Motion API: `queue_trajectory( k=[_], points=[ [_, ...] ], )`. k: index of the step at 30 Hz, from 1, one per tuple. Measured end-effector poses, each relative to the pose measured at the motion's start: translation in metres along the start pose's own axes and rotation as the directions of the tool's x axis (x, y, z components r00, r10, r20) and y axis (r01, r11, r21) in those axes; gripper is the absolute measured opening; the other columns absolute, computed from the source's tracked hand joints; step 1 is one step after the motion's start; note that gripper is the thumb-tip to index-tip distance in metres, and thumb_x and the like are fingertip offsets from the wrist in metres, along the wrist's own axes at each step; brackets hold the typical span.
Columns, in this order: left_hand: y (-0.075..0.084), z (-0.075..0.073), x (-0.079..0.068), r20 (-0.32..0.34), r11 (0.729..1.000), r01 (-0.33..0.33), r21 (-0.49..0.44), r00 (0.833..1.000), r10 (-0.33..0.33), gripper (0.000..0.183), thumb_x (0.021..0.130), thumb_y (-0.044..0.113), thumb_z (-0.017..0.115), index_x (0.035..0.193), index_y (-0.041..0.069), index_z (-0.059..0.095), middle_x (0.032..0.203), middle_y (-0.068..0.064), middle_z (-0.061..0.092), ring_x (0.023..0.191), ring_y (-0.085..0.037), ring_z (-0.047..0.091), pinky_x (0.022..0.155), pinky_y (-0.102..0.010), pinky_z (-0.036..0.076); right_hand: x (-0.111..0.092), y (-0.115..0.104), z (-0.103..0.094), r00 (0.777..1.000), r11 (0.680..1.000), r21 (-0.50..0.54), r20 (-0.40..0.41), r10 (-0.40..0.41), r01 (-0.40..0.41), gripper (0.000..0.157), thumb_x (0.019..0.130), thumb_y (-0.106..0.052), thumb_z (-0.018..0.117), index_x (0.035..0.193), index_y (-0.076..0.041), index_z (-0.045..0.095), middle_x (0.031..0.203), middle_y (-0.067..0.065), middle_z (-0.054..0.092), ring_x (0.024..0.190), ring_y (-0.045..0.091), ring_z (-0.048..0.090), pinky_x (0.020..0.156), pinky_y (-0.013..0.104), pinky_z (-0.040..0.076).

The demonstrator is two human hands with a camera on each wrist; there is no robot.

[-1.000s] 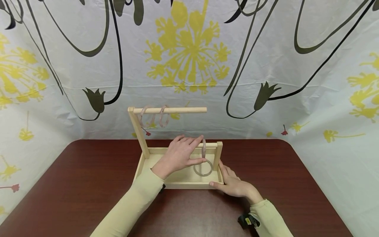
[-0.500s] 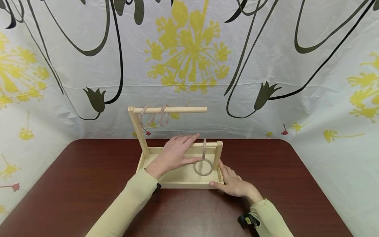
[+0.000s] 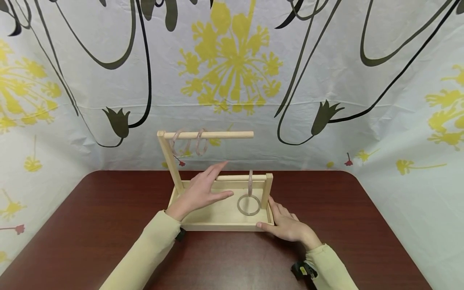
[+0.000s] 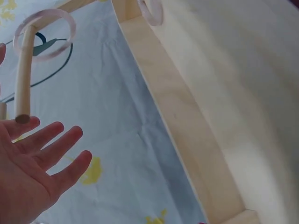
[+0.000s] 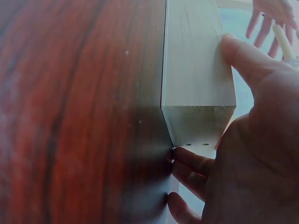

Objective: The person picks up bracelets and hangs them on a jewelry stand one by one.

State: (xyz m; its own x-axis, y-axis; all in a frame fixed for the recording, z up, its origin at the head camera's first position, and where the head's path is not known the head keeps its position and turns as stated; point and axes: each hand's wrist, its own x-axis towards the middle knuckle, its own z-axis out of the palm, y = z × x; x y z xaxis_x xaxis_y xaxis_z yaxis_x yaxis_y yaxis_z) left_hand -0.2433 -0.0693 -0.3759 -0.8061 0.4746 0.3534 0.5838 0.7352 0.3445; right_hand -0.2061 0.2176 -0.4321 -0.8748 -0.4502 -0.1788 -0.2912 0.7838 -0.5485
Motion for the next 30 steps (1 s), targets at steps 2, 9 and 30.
queue_trajectory(
  k=[2,9,30],
  points=[
    [-0.003,0.001,-0.004,0.018,0.998,0.036,-0.049,0.999,-0.035,0.089,0.085,0.058,0.065,0.153,0.014,0.028,0.148,-0.011,0.041,0.117,-0.033,0.055,0.093,-0.045,0.046,0.0,0.003,0.001,1.0,1.0,0.001,-0.006,-0.008,0.008,0.095,0.094,-0.053,0.054,0.152,0.005,0.006,0.148,0.035,0.023,0.136,0.051,0.022,0.096,0.073,0.02],
    [-0.008,0.008,-0.011,0.074,0.977,0.127,-0.17,0.991,-0.115,0.089,0.087,0.059,0.062,0.155,0.016,0.024,0.15,-0.013,0.036,0.127,-0.033,0.047,0.098,-0.05,0.041,0.001,0.009,0.001,0.999,0.999,0.008,-0.026,-0.031,0.031,0.096,0.094,-0.056,0.052,0.152,0.003,0.004,0.146,0.036,0.024,0.133,0.053,0.023,0.093,0.074,0.021],
    [-0.006,0.04,-0.015,0.247,0.963,0.161,-0.216,0.963,-0.105,0.076,0.091,0.058,0.057,0.151,0.017,0.035,0.151,-0.008,0.037,0.134,-0.029,0.039,0.104,-0.046,0.036,0.003,0.012,0.006,1.0,1.0,0.03,-0.015,-0.004,0.005,0.1,0.092,-0.059,0.053,0.153,0.001,0.002,0.15,0.034,0.02,0.136,0.051,0.02,0.096,0.075,0.015]
  ],
)
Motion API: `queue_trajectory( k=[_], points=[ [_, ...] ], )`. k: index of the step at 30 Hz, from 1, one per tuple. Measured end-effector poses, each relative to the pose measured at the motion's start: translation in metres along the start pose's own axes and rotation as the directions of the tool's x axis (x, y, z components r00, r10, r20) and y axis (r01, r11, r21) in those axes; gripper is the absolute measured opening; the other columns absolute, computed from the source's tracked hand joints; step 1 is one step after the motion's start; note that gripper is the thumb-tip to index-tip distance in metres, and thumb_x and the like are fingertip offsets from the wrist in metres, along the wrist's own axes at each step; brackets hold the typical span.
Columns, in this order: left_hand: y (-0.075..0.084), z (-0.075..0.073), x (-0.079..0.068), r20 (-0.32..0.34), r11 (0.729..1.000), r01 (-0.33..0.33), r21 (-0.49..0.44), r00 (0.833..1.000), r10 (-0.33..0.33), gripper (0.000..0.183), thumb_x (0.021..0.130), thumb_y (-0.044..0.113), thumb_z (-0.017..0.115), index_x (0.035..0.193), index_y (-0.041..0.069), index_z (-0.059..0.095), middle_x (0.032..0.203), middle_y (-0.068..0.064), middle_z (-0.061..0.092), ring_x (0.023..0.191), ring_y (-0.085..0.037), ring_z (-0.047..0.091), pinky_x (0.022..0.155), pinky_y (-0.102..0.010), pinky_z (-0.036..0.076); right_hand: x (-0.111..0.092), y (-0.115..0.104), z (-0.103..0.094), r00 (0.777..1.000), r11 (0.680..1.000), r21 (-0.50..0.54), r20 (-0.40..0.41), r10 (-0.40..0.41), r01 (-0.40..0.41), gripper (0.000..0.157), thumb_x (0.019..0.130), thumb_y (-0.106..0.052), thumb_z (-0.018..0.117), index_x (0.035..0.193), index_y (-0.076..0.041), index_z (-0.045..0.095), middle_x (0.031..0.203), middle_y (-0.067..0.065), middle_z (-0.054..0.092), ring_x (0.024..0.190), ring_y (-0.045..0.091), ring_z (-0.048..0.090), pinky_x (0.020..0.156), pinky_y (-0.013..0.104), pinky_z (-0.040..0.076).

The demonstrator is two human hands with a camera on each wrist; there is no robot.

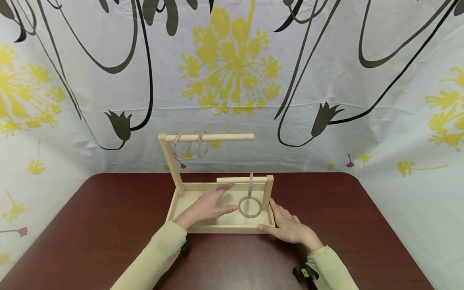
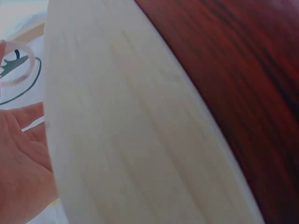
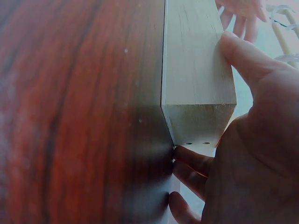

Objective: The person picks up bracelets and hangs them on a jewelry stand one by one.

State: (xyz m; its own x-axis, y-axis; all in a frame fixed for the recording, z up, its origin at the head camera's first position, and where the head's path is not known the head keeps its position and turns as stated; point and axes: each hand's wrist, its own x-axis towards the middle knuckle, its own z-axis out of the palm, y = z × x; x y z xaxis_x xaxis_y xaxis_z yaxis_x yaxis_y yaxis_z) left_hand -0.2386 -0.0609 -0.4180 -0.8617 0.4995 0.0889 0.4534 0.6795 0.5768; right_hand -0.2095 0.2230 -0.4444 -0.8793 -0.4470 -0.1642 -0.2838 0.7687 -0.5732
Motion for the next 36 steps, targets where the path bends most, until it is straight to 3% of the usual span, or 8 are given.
queue_trajectory(
  k=[9,16,21,29,36],
  points=[
    [0.007,0.009,0.007,0.057,0.992,-0.055,0.113,0.997,0.048,0.078,0.091,0.059,0.055,0.152,0.016,0.033,0.153,-0.007,0.034,0.131,-0.027,0.043,0.102,-0.042,0.039,0.002,0.005,0.004,1.0,1.0,0.005,-0.014,0.012,-0.012,0.104,0.089,-0.065,0.051,0.153,0.002,0.004,0.151,0.032,0.02,0.138,0.049,0.019,0.097,0.075,0.012],
    [0.011,0.013,0.018,0.122,0.957,-0.104,0.272,0.99,0.073,0.073,0.094,0.056,0.053,0.151,0.014,0.035,0.151,-0.01,0.036,0.129,-0.028,0.046,0.104,-0.04,0.037,0.0,0.0,0.001,1.0,1.0,0.004,0.005,0.017,-0.017,0.101,0.092,-0.061,0.052,0.153,0.002,0.003,0.151,0.032,0.02,0.137,0.05,0.018,0.097,0.075,0.013],
    [0.011,0.02,0.024,0.149,0.929,-0.115,0.352,0.987,0.065,0.075,0.092,0.06,0.052,0.15,0.015,0.037,0.151,-0.01,0.036,0.135,-0.023,0.039,0.106,-0.043,0.034,-0.001,-0.007,-0.005,0.999,0.999,-0.009,0.037,0.031,-0.031,0.098,0.094,-0.055,0.053,0.152,0.005,0.003,0.151,0.034,0.017,0.137,0.051,0.017,0.098,0.074,0.013],
    [0.014,0.029,0.03,0.2,0.922,-0.112,0.371,0.979,0.038,0.077,0.092,0.062,0.05,0.151,0.016,0.035,0.154,-0.008,0.032,0.14,-0.02,0.029,0.109,-0.045,0.028,-0.001,-0.008,-0.005,0.999,1.0,-0.001,0.035,0.022,-0.022,0.097,0.094,-0.054,0.053,0.152,0.006,0.003,0.151,0.035,0.017,0.137,0.052,0.016,0.097,0.075,0.012],
    [0.02,0.037,0.036,0.254,0.93,-0.1,0.355,0.967,0.008,0.08,0.092,0.063,0.049,0.154,0.018,0.027,0.157,-0.001,0.026,0.141,-0.026,0.028,0.111,-0.047,0.024,-0.001,-0.006,-0.005,0.999,1.0,0.009,0.038,0.028,-0.029,0.098,0.094,-0.055,0.053,0.153,0.004,0.002,0.151,0.035,0.016,0.138,0.052,0.014,0.098,0.075,0.01]
  ],
)
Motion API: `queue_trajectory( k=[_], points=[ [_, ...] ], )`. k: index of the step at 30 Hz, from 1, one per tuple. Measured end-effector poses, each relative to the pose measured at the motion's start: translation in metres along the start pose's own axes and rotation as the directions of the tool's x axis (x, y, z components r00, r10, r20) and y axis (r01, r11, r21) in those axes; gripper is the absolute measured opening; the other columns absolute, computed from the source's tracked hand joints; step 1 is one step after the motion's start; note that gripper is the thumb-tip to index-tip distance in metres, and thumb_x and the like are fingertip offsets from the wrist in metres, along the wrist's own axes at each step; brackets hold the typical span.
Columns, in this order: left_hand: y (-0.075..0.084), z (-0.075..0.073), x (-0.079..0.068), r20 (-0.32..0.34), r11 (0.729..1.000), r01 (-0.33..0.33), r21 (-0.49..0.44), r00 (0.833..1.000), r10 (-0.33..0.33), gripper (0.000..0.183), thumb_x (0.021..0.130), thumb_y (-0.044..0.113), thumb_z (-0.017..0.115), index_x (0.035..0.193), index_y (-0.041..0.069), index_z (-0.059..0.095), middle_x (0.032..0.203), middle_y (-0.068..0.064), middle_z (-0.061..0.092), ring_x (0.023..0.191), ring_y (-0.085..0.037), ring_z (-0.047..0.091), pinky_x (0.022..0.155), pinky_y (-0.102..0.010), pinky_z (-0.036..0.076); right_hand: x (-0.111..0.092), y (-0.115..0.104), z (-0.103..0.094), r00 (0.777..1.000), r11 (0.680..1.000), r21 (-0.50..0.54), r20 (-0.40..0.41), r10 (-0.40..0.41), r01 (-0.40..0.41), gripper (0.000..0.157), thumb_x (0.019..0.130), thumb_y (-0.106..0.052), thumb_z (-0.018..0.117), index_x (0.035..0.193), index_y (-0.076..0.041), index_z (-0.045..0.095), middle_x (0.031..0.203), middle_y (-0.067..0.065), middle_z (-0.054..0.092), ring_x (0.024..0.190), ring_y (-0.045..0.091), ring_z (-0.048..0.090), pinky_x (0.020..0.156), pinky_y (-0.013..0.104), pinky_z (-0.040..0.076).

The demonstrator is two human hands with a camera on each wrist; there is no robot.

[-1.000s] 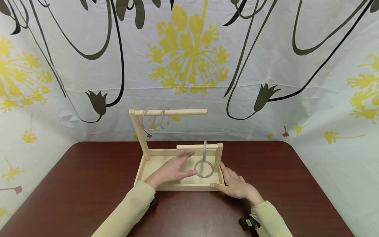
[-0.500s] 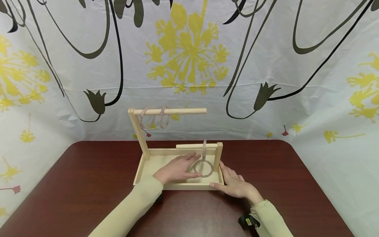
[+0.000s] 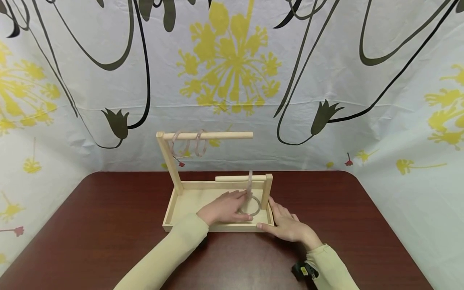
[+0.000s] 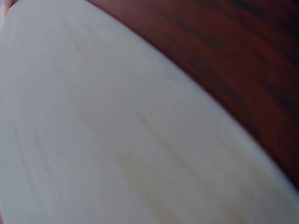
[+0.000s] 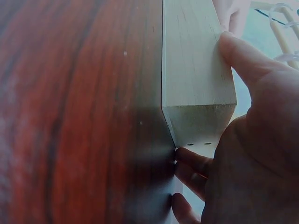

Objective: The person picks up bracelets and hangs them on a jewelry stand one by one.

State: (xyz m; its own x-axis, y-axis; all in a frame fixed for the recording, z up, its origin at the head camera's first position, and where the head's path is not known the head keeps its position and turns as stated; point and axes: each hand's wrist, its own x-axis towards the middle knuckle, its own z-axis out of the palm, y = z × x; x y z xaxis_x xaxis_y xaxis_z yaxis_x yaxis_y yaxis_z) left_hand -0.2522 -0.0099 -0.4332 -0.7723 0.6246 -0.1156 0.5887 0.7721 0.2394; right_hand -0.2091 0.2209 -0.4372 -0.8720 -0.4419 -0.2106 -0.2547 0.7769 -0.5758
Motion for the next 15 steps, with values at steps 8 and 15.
queue_trajectory(
  k=[8,15],
  points=[
    [0.0051,0.0009,0.0011,0.074,0.999,0.032,-0.004,0.997,-0.031,0.078,0.093,0.06,0.051,0.155,0.022,0.024,0.158,0.006,0.021,0.142,-0.027,0.023,0.112,-0.047,0.021,-0.0002,0.004,0.002,1.0,1.0,-0.006,-0.005,-0.019,0.019,0.099,0.093,-0.059,0.052,0.153,0.001,0.0,0.15,0.036,0.016,0.137,0.053,0.014,0.096,0.076,0.011],
    [0.0062,-0.0019,-0.0013,0.075,0.998,0.041,0.046,0.996,-0.044,0.073,0.095,0.054,0.053,0.153,0.017,0.031,0.156,0.003,0.028,0.141,-0.027,0.027,0.11,-0.045,0.025,-0.0006,0.0037,0.0019,1.0,1.0,0.005,-0.002,-0.011,0.011,0.1,0.093,-0.06,0.051,0.154,0.0,0.0,0.151,0.036,0.015,0.137,0.053,0.013,0.097,0.076,0.01]
  ],
)
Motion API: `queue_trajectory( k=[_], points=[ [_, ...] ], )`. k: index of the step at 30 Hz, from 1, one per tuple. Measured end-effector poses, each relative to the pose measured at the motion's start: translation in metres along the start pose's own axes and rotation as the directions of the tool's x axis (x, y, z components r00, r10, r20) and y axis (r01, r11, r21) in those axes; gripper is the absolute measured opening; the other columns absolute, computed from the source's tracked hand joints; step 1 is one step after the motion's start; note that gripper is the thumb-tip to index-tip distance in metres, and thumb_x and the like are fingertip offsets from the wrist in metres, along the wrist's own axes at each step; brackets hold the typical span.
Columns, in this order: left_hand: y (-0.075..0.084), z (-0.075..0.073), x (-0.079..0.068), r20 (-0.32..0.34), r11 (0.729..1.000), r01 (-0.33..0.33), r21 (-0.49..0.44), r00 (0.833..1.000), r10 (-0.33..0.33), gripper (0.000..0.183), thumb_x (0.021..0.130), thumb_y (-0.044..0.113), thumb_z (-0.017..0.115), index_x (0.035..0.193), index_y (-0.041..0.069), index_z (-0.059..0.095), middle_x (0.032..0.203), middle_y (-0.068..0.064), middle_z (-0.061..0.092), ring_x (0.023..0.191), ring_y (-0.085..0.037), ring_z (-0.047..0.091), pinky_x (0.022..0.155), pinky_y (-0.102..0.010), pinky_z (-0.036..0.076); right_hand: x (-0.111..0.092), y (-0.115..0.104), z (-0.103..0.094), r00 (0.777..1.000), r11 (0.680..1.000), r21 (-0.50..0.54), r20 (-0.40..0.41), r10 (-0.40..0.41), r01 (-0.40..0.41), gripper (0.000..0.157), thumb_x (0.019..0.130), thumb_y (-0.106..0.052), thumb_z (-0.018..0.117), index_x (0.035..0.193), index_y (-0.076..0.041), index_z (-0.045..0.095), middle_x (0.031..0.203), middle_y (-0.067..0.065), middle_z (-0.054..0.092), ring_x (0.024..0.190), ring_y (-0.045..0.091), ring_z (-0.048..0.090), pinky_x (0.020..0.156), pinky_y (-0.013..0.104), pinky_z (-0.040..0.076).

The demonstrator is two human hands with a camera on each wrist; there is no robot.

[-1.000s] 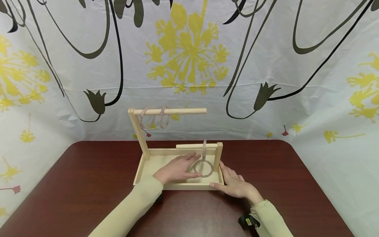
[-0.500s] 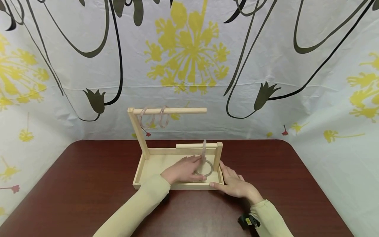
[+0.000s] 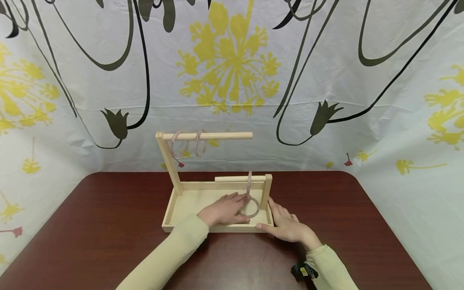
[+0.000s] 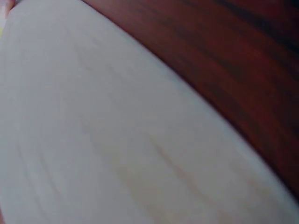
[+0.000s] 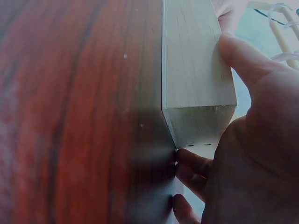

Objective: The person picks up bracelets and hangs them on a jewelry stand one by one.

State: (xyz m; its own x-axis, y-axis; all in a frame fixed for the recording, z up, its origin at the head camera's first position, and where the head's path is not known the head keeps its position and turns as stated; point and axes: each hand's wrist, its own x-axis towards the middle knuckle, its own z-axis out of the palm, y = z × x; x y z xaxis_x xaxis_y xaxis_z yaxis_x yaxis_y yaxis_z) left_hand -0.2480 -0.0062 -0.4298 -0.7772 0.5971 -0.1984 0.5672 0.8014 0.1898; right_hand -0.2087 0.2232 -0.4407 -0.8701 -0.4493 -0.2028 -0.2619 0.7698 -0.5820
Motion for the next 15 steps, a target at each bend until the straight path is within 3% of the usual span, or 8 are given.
queue_trajectory(
  k=[8,15],
  points=[
    [-0.002,-0.001,-0.004,-0.041,0.993,-0.036,0.114,0.998,0.041,0.064,0.095,0.044,0.059,0.148,0.014,0.041,0.149,0.0,0.039,0.134,-0.024,0.038,0.105,-0.041,0.035,0.004,0.007,0.006,0.999,1.0,-0.002,-0.038,0.019,-0.019,0.103,0.089,-0.065,0.051,0.154,0.001,0.003,0.152,0.031,0.018,0.138,0.049,0.016,0.099,0.073,0.012],
    [-0.015,-0.005,-0.013,-0.039,0.998,-0.054,0.038,0.998,0.055,0.062,0.092,0.036,0.064,0.145,0.01,0.044,0.144,-0.004,0.045,0.132,-0.021,0.041,0.104,-0.036,0.035,0.002,0.004,0.006,0.999,1.0,-0.011,-0.049,-0.001,0.001,0.1,0.091,-0.062,0.051,0.154,0.001,0.004,0.151,0.031,0.02,0.138,0.049,0.018,0.098,0.073,0.013]
  ],
)
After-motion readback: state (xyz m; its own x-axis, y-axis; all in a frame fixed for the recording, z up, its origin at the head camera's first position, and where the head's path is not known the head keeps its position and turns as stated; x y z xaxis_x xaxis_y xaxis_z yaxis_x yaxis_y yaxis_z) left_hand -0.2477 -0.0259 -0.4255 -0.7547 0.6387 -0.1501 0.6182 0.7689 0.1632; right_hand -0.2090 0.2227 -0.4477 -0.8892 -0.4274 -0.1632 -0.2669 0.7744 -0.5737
